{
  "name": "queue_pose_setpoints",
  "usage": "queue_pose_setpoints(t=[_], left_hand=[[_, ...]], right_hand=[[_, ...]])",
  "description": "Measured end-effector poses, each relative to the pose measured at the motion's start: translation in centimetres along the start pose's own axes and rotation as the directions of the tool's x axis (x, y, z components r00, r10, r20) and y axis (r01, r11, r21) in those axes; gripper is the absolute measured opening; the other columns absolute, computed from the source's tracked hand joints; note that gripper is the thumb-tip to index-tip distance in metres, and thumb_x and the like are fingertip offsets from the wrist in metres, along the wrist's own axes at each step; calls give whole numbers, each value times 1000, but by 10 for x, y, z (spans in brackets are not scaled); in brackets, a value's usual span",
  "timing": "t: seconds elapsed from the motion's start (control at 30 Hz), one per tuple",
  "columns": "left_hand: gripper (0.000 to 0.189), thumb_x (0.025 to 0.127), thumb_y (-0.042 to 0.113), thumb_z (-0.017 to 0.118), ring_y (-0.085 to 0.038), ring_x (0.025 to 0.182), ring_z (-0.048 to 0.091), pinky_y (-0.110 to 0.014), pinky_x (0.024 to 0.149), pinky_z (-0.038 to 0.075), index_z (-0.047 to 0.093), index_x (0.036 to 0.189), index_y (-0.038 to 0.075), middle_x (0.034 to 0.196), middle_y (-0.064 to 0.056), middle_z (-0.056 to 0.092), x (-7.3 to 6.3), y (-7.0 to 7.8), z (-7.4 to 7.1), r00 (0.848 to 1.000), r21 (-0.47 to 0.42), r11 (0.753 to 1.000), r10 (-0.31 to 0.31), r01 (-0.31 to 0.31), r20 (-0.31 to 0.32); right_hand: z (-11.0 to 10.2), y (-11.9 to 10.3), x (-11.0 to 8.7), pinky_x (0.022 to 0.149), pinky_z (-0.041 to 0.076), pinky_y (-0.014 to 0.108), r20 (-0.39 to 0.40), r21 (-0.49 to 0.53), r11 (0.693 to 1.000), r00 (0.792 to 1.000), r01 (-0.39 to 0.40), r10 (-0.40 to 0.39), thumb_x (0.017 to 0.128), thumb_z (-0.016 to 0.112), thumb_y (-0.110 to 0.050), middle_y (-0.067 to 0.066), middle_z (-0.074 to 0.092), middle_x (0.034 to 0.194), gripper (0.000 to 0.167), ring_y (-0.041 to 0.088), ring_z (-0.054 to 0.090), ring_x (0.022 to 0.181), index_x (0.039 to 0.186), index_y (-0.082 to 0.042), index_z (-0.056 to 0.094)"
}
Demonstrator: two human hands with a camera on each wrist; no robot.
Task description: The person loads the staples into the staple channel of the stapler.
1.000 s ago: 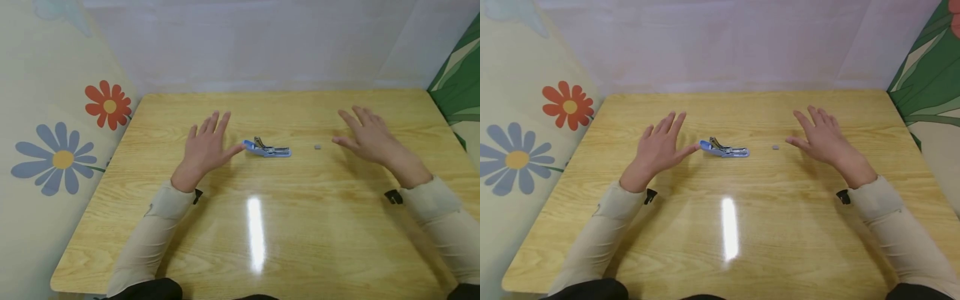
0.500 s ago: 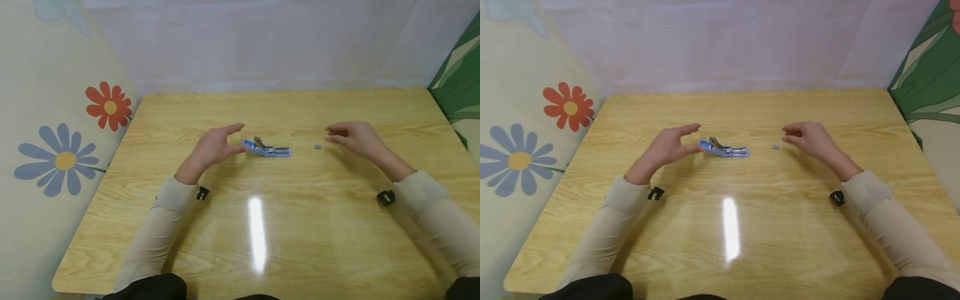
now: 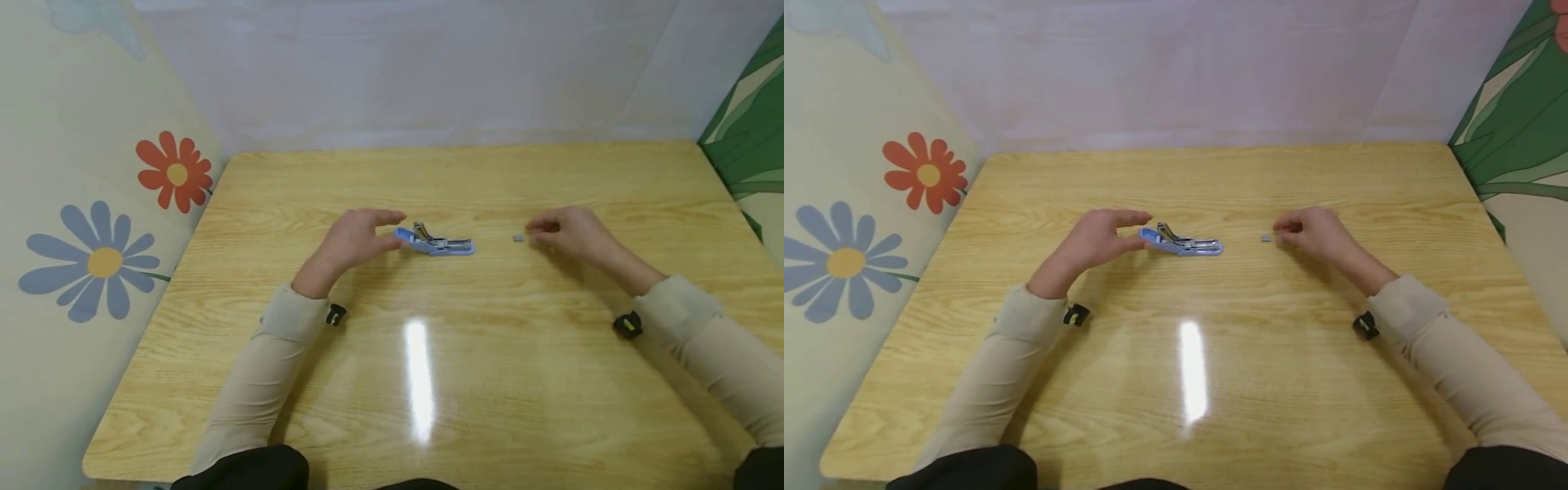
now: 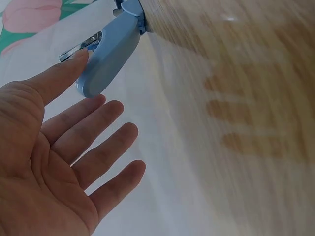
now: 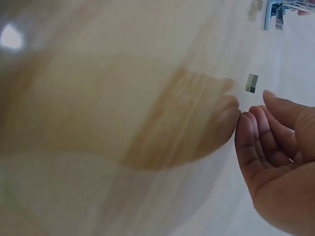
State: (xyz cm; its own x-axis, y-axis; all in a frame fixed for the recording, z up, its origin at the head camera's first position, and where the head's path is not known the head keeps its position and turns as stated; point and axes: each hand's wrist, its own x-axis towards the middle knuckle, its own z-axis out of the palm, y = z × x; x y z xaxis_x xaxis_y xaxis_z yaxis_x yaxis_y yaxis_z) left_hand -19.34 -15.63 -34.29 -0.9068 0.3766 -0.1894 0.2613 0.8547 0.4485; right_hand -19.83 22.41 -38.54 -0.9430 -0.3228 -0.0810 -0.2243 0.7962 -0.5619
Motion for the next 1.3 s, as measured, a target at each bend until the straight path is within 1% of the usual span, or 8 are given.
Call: queue_pose_setpoints(t=[0.17,0.4,0.57,0.73,0.83,0.97,1.1,1.3], left_hand=[[51,97,39,69,-28,140,50,-49,113,41,59,144,22,146,-2,60,2,-1,2,1000,-21,1000,2,-2,-2],[49,96,37,70,-27,137,53,-47,109,44,62,142,20,143,-3,63,2,-1,4,1000,-42,999,1,-1,-1],[49,96,38,70,-28,136,55,-47,107,46,62,141,20,142,-5,64,2,-1,3,1000,-40,999,-3,3,-9],[49,96,38,70,-27,134,56,-45,104,47,63,141,19,140,-5,65,1,0,2,1000,-34,999,-16,15,-11],[48,96,37,70,-25,129,60,-42,95,47,63,140,19,139,-5,65,1,1,2,1000,-39,999,-16,16,-7],[47,96,37,70,-24,120,64,-38,86,45,64,140,20,138,-6,66,2,0,4,1000,-36,999,-11,11,-5],[47,96,37,70,-24,119,65,-38,86,45,64,139,20,137,-6,67,2,-1,5,1000,-24,1000,-3,2,-5],[46,97,36,69,-22,105,63,-37,82,43,64,139,18,137,-6,67,4,-1,6,1000,-8,1000,12,-12,-10]], right_hand=[[2,0,1,89,51,49,-7,-13,1000,1000,2,-3,95,72,-17,18,76,108,27,33,69,99,117,-1,74],[6,0,4,85,52,43,-17,-19,1000,1000,8,-8,94,74,-17,15,78,104,23,29,69,95,112,-3,76],[8,-2,6,83,51,41,-24,-16,999,999,28,-28,93,74,-16,15,78,102,21,29,69,92,108,-3,77],[9,-2,7,79,48,35,-33,-18,1000,999,25,-26,93,74,-16,13,78,98,18,24,67,88,106,-4,78],[10,-2,7,78,48,35,-33,-27,999,999,33,-34,93,74,-17,13,78,98,18,24,67,87,105,-4,78],[10,-3,8,82,51,41,-30,-31,999,999,36,-37,93,74,-16,14,78,101,18,27,69,91,105,-4,78],[10,-4,8,84,51,45,-29,-29,999,999,28,-28,93,73,-14,15,78,101,16,29,69,92,105,-4,78],[12,-5,7,80,51,41,-35,-32,999,999,27,-28,94,72,-14,14,78,97,15,27,69,88,104,-4,78]])
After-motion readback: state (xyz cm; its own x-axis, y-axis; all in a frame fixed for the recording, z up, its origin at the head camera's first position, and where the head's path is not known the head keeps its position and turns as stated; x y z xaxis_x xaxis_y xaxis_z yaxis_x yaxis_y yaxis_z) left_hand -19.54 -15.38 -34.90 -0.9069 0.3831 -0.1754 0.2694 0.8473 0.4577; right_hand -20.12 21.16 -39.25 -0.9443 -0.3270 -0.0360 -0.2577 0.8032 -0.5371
